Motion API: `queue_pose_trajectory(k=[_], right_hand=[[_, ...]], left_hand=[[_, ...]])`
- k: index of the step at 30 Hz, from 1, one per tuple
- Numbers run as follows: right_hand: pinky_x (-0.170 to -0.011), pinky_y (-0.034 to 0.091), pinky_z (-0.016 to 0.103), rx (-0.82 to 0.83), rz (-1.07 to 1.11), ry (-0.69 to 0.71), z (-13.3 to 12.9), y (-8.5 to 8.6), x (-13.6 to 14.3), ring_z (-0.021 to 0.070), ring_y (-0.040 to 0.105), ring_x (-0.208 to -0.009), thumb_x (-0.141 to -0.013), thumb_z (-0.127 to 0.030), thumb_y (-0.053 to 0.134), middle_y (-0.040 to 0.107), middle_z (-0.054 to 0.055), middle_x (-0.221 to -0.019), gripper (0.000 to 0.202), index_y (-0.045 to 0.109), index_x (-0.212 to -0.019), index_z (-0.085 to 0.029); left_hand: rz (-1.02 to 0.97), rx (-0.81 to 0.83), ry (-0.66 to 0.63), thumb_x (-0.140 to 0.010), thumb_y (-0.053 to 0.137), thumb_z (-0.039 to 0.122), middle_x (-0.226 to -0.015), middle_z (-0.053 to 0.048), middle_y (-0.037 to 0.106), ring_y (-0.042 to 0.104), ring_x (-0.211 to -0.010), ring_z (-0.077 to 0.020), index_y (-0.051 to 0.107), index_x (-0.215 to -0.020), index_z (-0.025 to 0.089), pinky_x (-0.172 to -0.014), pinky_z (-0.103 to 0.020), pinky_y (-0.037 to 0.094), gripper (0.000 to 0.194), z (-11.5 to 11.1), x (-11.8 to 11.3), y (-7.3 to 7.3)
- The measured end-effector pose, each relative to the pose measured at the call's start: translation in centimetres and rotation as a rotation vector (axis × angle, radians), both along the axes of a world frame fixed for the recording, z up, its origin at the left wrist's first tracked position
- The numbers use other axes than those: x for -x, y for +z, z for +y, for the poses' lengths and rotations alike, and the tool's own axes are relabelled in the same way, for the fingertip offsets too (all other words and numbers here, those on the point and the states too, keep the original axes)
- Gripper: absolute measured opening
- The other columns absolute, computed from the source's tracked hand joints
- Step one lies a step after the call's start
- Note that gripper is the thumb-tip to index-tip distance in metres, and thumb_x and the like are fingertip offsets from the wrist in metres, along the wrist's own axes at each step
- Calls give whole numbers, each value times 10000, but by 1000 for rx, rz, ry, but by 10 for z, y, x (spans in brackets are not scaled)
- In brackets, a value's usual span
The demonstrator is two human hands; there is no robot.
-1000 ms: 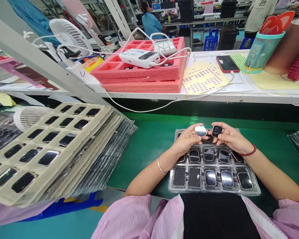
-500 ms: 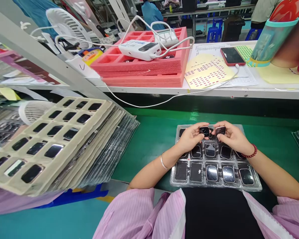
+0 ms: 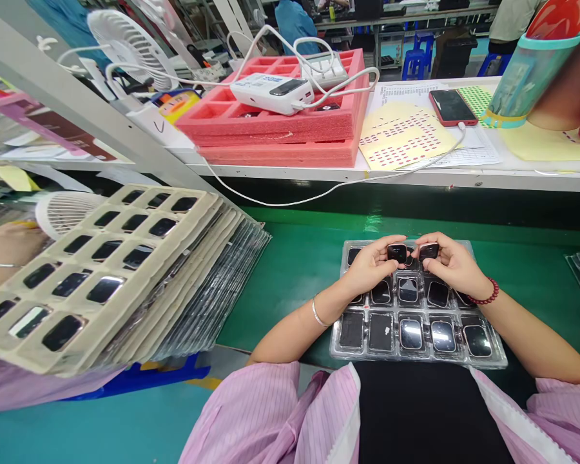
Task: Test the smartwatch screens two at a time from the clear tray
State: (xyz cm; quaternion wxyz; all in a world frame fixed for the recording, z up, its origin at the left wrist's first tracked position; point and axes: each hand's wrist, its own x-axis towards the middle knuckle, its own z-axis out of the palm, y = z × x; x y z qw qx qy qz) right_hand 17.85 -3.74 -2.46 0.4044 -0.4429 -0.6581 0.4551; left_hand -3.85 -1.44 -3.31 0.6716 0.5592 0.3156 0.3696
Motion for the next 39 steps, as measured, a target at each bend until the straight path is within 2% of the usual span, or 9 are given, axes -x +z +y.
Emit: queue_pose_trajectory(k=[8,15,22,28,30,34,39], right_hand=[[-750,563,360,-14,12,-12,2,-1,0,231,699,-890,-855,-276,655,716,65,-953,259,596,-1103,-233],[-750,568,372,-23,16,7,1,0,-1,235,697,-903,-885,-266,619,714,66,-962,215,600,-1097,-237],[-748,567,374,3,-23,1,1,-1,-1,256,689,-949,-830,-227,642,712,68,-1014,324,580,-1148,-247],[-739,562,367,-7,-36,15,2,-4,-2,233,688,-889,-852,-221,621,704,61,-1005,303,585,-1152,-241],[-727,559,364,-19,-44,-1,3,-4,-2,230,688,-870,-865,-233,614,711,63,-988,265,597,-1129,-237],[-726,559,359,-28,-37,-15,2,-3,-1,230,691,-872,-868,-227,606,712,64,-969,241,602,-1109,-233],[-726,566,350,-4,-33,27,2,-3,-2,213,686,-847,-844,-198,621,703,63,-1014,327,585,-1167,-235]], left_hand=[[28,4,8,-809,631,228,-1091,-104,720,718,-841,-194,593,-1283,187,-632,-237,509,477,1,-2,-1],[18,-21,5,-806,644,233,-1091,-107,722,712,-842,-189,592,-1273,178,-668,-255,537,473,1,-1,-1],[-12,-37,-5,-796,665,221,-1123,-94,715,714,-902,-204,593,-1266,192,-786,-313,571,476,1,-1,-1],[50,-20,22,-826,625,237,-1021,-89,720,720,-789,-181,606,-1248,178,-576,-214,490,427,2,-1,-2],[40,-18,21,-808,625,208,-1027,-86,723,717,-808,-179,604,-1246,179,-607,-224,509,439,1,-1,-1],[0,-17,7,-759,627,146,-1069,-83,727,713,-874,-189,597,-1248,184,-776,-299,559,491,1,-2,0],[19,-28,26,-779,652,190,-1050,-88,726,717,-815,-179,601,-1227,175,-729,-276,550,451,2,-1,-2]])
